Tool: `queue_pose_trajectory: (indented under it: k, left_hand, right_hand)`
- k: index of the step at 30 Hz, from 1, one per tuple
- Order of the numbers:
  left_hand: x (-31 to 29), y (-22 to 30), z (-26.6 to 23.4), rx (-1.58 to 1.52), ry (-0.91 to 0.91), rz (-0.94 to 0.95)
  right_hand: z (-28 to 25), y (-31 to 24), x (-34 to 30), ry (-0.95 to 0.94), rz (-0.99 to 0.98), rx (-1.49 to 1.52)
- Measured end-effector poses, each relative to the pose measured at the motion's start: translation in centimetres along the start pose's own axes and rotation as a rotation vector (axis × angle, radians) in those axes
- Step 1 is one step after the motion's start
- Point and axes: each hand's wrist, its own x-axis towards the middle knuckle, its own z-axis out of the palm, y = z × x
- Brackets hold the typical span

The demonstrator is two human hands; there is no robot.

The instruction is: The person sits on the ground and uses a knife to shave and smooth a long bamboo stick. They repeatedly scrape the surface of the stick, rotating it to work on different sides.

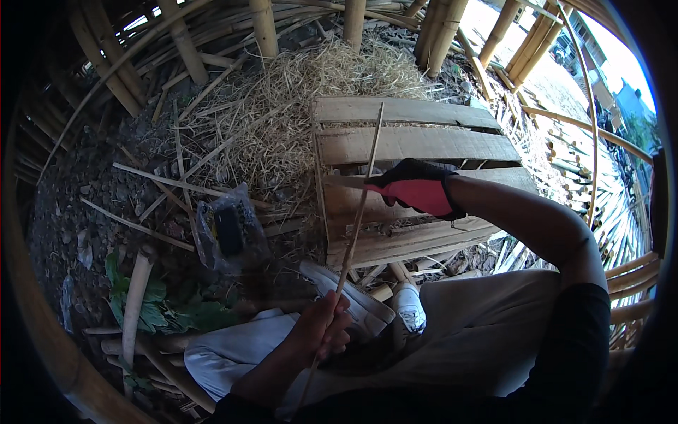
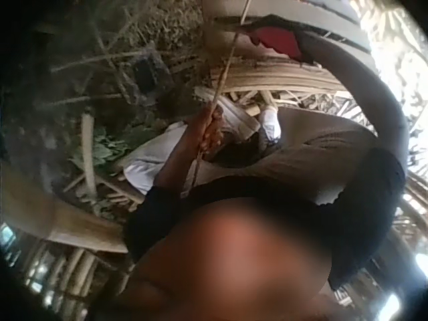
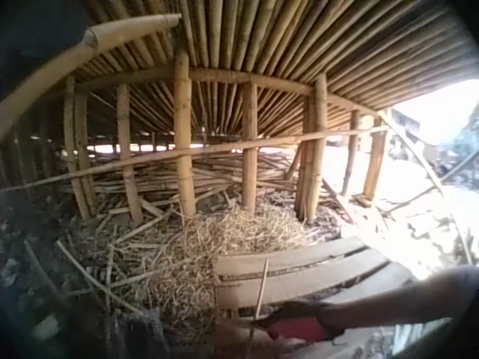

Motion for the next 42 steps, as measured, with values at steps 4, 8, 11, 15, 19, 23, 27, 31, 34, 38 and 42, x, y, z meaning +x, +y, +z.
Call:
queue_pose_trajectory:
  k: [4, 8, 11, 15, 19, 23, 27, 31, 34, 38, 42]
  left_hand:
    - [-0.1, -0.2, -0.3, -0.007, -0.014, -0.001]
    - [-0.1, -0.2, -0.3, -0.012, -0.014, 0.013]
    - [0.1, -0.4, -0.5, -0.045, -0.028, 0.007]
    - [0.4, -0.1, -0.2, -0.036, -0.04, -0.002]
    - [-0.1, -0.6, -0.8, -0.048, -0.058, 0.015]
    - [0.0, -0.1, -0.3, -0.049, -0.043, 0.003]
    - [0.3, 0.0, -0.6, -0.059, -0.068, -0.011]
    - [0.1, -0.2, -0.6, -0.047, -0.028, 0.0]
    - [0.3, -0.7, -0.9, -0.048, -0.075, 0.025]
    - [0.2, -0.3, -0.5, -0.029, -0.035, 0.003]
    - [-0.1, -0.3, -0.6, -0.007, -0.038, 0.007]
  right_hand:
    - [2.7, 0.5, 0.0, 0.16, -0.203, -0.13]
    - [-0.3, -0.5, 0.6, 0.146, -0.061, -0.124]
    - [2.3, 0.2, -0.3, 0.176, -0.074, -0.045]
    - [-0.7, 1.6, 1.4, 0.132, -0.082, -0.227]
    - [3.5, -0.9, -1.4, 0.265, -0.269, -0.32]
    - [0.4, -1.0, -0.7, 0.159, 0.098, -0.142]
    - [2.5, -1.7, -1.7, -0.08, -0.023, -0.016]
    - [1.4, -3.7, -1.7, 0.153, 0.093, -0.059]
    - [2.9, 0.2, -0.3, 0.235, -0.144, -0.15]
    - [1.4, -0.4, -0.7, 0.204, -0.019, -0.18]
    - [1.7, -0.7, -0.8, 0.094, 0.154, -0.041]
